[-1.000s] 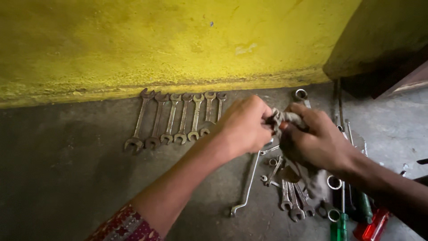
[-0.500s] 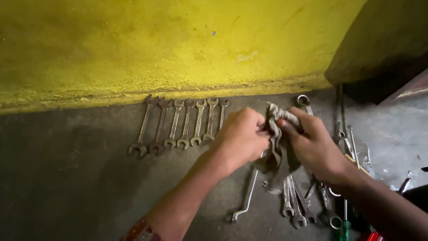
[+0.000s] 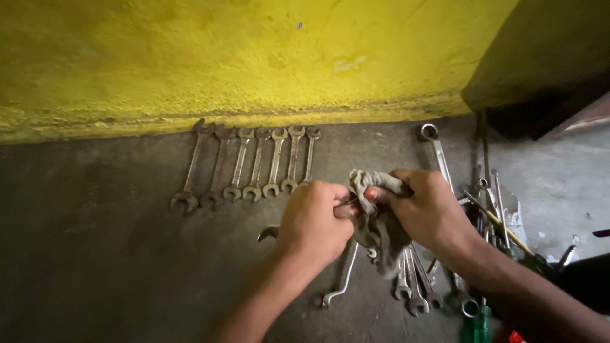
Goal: The person cleans a wrench by hand with a cloth and then aligns it with several other wrenches on the floor.
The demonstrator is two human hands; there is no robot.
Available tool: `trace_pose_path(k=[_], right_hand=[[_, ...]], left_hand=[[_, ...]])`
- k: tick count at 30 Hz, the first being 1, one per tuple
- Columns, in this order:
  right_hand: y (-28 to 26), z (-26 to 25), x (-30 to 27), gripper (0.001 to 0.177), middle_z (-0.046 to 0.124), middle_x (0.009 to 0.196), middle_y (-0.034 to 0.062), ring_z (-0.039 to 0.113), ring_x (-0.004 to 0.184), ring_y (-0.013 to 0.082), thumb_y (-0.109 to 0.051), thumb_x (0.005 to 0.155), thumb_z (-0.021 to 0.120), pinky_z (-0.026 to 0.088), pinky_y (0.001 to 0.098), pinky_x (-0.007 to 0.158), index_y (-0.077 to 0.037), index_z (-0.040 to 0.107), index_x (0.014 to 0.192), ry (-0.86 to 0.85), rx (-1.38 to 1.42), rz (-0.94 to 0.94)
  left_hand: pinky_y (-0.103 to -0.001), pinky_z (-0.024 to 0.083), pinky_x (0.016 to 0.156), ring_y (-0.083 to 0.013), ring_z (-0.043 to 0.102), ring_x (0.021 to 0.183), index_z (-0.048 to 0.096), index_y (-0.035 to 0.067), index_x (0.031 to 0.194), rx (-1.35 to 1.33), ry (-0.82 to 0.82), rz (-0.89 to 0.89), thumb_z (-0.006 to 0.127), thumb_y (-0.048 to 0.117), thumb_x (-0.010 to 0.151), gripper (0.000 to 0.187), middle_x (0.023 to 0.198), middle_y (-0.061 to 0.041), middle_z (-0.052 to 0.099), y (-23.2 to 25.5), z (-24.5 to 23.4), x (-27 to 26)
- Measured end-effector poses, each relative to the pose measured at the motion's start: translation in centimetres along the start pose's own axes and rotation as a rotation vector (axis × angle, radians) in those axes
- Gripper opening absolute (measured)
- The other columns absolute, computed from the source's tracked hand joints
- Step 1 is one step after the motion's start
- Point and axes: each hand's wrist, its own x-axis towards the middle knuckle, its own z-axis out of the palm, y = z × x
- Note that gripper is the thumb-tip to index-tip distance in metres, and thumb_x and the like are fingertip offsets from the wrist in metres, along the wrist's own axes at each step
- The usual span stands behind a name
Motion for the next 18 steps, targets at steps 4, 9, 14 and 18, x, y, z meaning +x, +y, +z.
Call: trace_pose_path(k=[4,9,14,18], right_hand=[[1.6,-0.3,0.6,0.023,0.073,0.068,0.0107,0.063,0.052,0.0192,-0.017,0.096,0.058,0.052,0.0363,0.048,0.0,0.073,0.097,-0.133,0.455,0.059],[2.0,-1.2,0.1,0.025,0.072,0.065,0.0098,0.054,0.052,0.0151,-0.02,0.096,0.062,0.039,0.0326,0.046,-0.002,0.076,0.088,-0.197,0.19,-0.042],[1.0,-0.9,0.4,0.029,0.066,0.058,0.0079,0.051,0.045,0.016,-0.026,0.098,0.063,0.038,0.0351,0.042,-0.003,0.072,0.082,-0.168,-0.136,-0.108],[0.7,-0.5,0.5,0.032,0.061,0.055,0.0119,0.044,0.042,0.0214,-0.028,0.1,0.058,0.035,0.0399,0.038,-0.003,0.069,0.084,-0.177,-0.046,0.002]], left_hand=[[-0.039,0.049,0.057,-0.0259,0.069,0.059,0.072,0.0,0.075,-0.062,-0.015,-0.04,0.068,0.003,0.079,0.007,0.068,-0.018,0.07,-0.2,1.1,-0.1],[-0.034,0.051,0.055,-0.0139,0.068,0.056,0.075,0.001,0.081,-0.254,-0.116,0.049,0.067,0.002,0.075,0.01,0.062,-0.012,0.071,-1.6,0.8,0.2],[-0.032,0.04,0.049,-0.01,0.054,0.051,0.078,0.002,0.08,-0.175,-0.194,-0.01,0.068,0.004,0.08,0.01,0.056,-0.009,0.066,-2.1,0.2,0.2],[-0.032,0.038,0.046,-0.0086,0.054,0.049,0.079,0.003,0.082,-0.244,-0.222,0.008,0.067,0.007,0.083,0.012,0.058,-0.002,0.069,-2.2,-0.6,0.6]])
